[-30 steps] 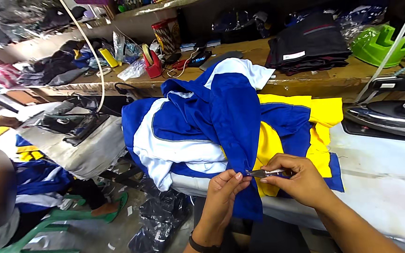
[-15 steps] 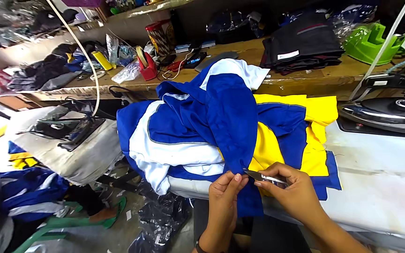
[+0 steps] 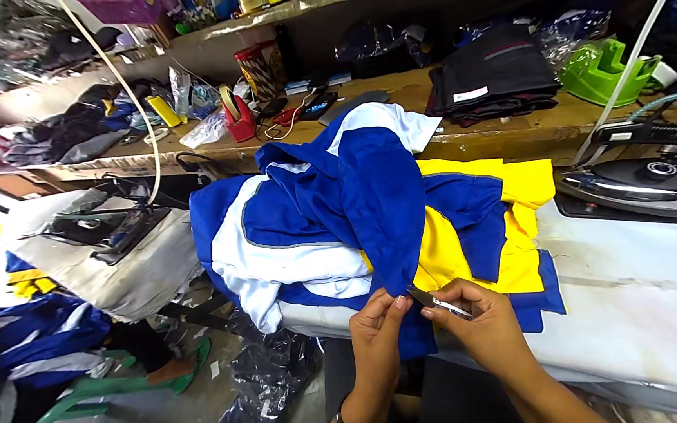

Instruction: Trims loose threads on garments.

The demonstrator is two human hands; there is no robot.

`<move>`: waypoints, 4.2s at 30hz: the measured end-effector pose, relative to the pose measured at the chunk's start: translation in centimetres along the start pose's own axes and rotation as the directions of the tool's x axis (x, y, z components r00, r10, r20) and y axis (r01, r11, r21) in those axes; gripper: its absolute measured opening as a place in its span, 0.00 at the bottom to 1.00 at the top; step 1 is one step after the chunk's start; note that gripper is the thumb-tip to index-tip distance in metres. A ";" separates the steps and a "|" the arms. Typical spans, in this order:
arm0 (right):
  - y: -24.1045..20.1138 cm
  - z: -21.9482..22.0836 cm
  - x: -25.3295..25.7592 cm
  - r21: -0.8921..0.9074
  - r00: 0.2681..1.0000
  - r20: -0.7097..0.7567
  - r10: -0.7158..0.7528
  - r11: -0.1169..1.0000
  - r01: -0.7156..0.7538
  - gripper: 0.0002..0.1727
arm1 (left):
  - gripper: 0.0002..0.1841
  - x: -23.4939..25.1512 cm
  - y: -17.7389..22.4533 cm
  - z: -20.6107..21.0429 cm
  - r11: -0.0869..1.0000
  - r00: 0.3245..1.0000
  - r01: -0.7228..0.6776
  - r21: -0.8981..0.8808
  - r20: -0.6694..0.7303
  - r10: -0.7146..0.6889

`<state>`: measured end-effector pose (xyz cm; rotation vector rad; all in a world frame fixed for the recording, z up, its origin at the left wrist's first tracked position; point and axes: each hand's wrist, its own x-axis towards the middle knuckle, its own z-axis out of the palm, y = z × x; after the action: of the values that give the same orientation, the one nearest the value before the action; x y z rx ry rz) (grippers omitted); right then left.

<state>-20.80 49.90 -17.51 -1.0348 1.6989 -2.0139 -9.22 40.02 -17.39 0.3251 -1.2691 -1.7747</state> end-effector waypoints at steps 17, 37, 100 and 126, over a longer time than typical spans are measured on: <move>-0.4 0.1 -0.3 0.326 0.972 0.193 0.137 0.925 -0.195 0.09 | 0.07 0.0 0.5 0.2 0.997 0.999 0.047 -0.064 -0.005 -0.047; -0.8 1.2 4.3 -0.064 0.910 0.272 -0.315 0.937 0.343 0.05 | 0.10 0.6 2.1 -1.4 0.988 0.982 0.092 0.124 0.150 -0.111; -2.2 -1.4 6.3 -0.295 0.967 0.214 -0.141 0.934 0.202 0.22 | 0.14 1.9 0.8 -2.8 0.907 0.980 0.066 0.417 0.142 -0.137; -0.9 5.6 16.9 -0.093 0.899 0.347 0.267 0.964 -0.250 0.10 | 0.10 14.6 1.8 -3.6 0.936 0.939 0.343 0.080 0.000 -0.344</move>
<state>-28.43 35.21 -11.00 -1.0501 1.5943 -1.5201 -14.05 26.24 -13.44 0.6120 -1.3569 -2.0241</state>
